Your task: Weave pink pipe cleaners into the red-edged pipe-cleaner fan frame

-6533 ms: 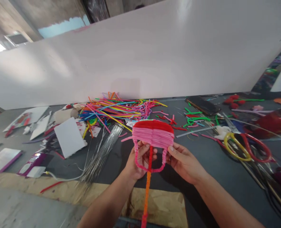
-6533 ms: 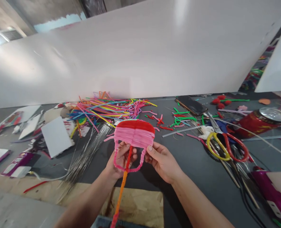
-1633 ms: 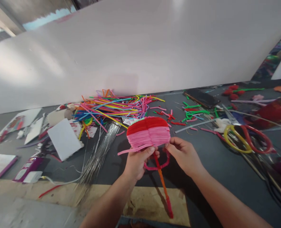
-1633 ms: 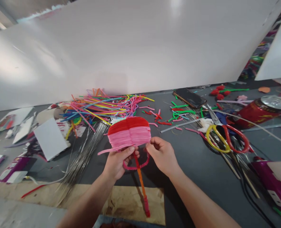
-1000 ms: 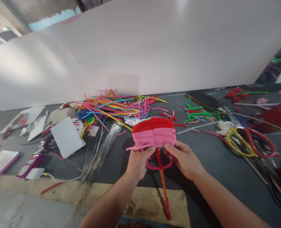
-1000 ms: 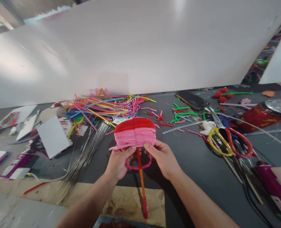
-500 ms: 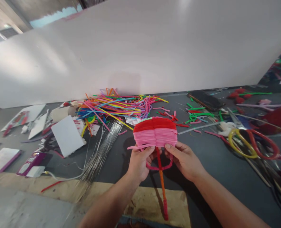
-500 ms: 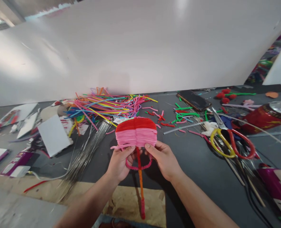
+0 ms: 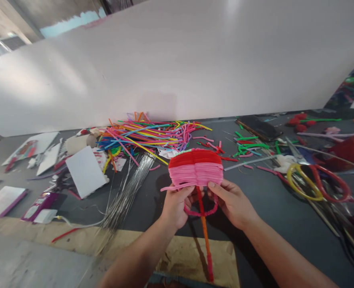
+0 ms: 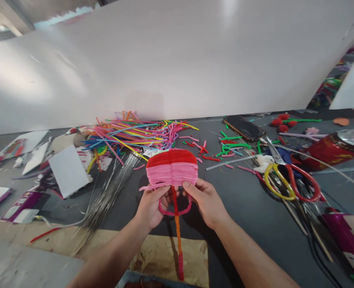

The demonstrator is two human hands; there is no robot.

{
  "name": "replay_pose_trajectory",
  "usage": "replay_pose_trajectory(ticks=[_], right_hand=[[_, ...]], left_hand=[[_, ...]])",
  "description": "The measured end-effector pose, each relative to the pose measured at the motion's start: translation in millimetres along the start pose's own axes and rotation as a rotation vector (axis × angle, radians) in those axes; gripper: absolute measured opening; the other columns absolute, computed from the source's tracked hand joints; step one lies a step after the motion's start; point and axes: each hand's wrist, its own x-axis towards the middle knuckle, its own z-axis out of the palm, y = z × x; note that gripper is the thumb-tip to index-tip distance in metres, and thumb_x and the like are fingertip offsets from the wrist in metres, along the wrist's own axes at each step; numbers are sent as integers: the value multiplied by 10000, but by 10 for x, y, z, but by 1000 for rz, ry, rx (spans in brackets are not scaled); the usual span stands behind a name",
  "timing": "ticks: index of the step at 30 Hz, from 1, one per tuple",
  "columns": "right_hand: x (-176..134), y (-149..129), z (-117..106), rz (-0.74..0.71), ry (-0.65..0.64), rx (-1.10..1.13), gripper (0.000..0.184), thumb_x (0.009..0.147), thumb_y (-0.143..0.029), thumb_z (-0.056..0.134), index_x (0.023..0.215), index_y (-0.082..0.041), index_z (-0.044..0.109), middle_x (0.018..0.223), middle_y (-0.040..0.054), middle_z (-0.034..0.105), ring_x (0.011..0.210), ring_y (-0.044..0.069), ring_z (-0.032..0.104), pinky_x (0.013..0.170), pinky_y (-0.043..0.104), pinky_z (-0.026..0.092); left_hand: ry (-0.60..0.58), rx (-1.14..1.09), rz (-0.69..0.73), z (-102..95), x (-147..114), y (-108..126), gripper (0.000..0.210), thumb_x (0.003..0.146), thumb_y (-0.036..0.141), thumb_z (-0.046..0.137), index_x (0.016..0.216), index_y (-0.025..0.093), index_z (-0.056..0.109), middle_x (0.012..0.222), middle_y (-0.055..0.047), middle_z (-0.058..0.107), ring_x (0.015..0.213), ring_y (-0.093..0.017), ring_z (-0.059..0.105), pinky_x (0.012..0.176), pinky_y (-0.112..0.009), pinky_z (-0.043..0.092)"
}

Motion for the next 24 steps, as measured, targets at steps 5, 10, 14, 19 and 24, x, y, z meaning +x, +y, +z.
replay_pose_trajectory(ticks=[5, 10, 14, 19, 24], right_hand=[[-7, -8, 13, 11, -2, 17, 177, 672, -348, 750, 723, -190, 686, 602, -24, 589, 562, 87, 458, 561, 235, 350], [-6, -9, 20, 22, 3, 39, 185, 662, -348, 757, 716, -187, 685, 600, -23, 590, 554, 81, 454, 559, 228, 356], [-7, -5, 21, 29, 11, 54, 200, 654, -356, 762, 714, -182, 683, 592, -24, 583, 550, 79, 455, 556, 223, 364], [-22, -34, 32, 62, -40, 43, 215, 663, -371, 753, 764, -195, 682, 648, -15, 603, 561, 87, 474, 549, 217, 384], [14, -70, -5, 54, -26, 129, 235, 721, -452, 680, 769, -225, 650, 626, -29, 562, 536, 93, 463, 529, 214, 408]], left_hand=[[13, -6, -24, 2, -1, 8, 153, 645, 186, 722, 763, 123, 646, 723, -49, 695, 692, -184, 672, 662, -295, 524], [-2, -19, -40, 14, -7, 27, 164, 633, 190, 726, 763, 126, 649, 718, -50, 694, 695, -183, 672, 657, -287, 524], [-6, -10, -32, 10, -4, 19, 187, 634, 202, 734, 781, 125, 646, 723, -52, 692, 699, -187, 671, 681, -306, 526], [-3, -5, 17, 12, 3, 43, 182, 657, 211, 731, 792, 130, 637, 703, -38, 684, 681, -178, 668, 695, -313, 527], [51, -28, -7, -2, 8, 110, 187, 647, 205, 737, 777, 127, 627, 685, -36, 686, 641, -151, 656, 646, -267, 526]])
